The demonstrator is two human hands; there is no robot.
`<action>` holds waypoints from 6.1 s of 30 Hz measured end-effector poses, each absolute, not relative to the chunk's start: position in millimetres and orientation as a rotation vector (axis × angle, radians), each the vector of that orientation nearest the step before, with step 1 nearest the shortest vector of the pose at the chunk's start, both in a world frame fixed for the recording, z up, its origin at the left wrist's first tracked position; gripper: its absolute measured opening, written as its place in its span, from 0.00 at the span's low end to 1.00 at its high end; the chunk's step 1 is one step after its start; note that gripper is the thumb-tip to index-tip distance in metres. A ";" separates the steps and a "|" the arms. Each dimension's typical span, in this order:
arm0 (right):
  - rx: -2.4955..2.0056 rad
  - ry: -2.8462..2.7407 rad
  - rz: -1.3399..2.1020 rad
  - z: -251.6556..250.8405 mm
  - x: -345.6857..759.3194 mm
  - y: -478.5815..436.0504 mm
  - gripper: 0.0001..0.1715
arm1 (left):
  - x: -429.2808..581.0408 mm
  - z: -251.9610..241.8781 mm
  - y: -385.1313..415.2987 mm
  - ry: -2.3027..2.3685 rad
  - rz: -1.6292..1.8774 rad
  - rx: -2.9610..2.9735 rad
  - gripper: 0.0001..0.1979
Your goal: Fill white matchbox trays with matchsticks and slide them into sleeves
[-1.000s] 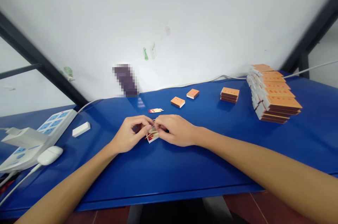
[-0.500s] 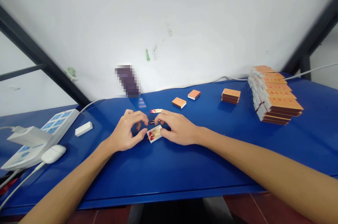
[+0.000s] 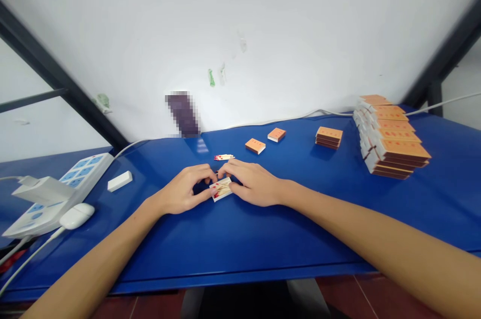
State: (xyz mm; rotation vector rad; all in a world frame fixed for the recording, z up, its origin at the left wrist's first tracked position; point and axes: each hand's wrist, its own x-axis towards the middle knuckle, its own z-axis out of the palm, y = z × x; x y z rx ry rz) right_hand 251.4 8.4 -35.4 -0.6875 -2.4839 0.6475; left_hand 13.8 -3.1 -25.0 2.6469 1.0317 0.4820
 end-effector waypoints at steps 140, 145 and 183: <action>-1.083 -2.458 0.224 -51.8 239.7 41.5 0.15 | 4.5 -42.3 16.4 1.388 0.576 2.653 0.12; -1.061 -2.480 0.236 -51.0 240.8 42.5 0.16 | 4.1 -41.3 16.2 1.392 0.553 2.648 0.14; -0.944 -2.458 0.312 -51.2 238.8 44.5 0.13 | 3.7 -41.8 19.4 1.384 0.524 2.665 0.13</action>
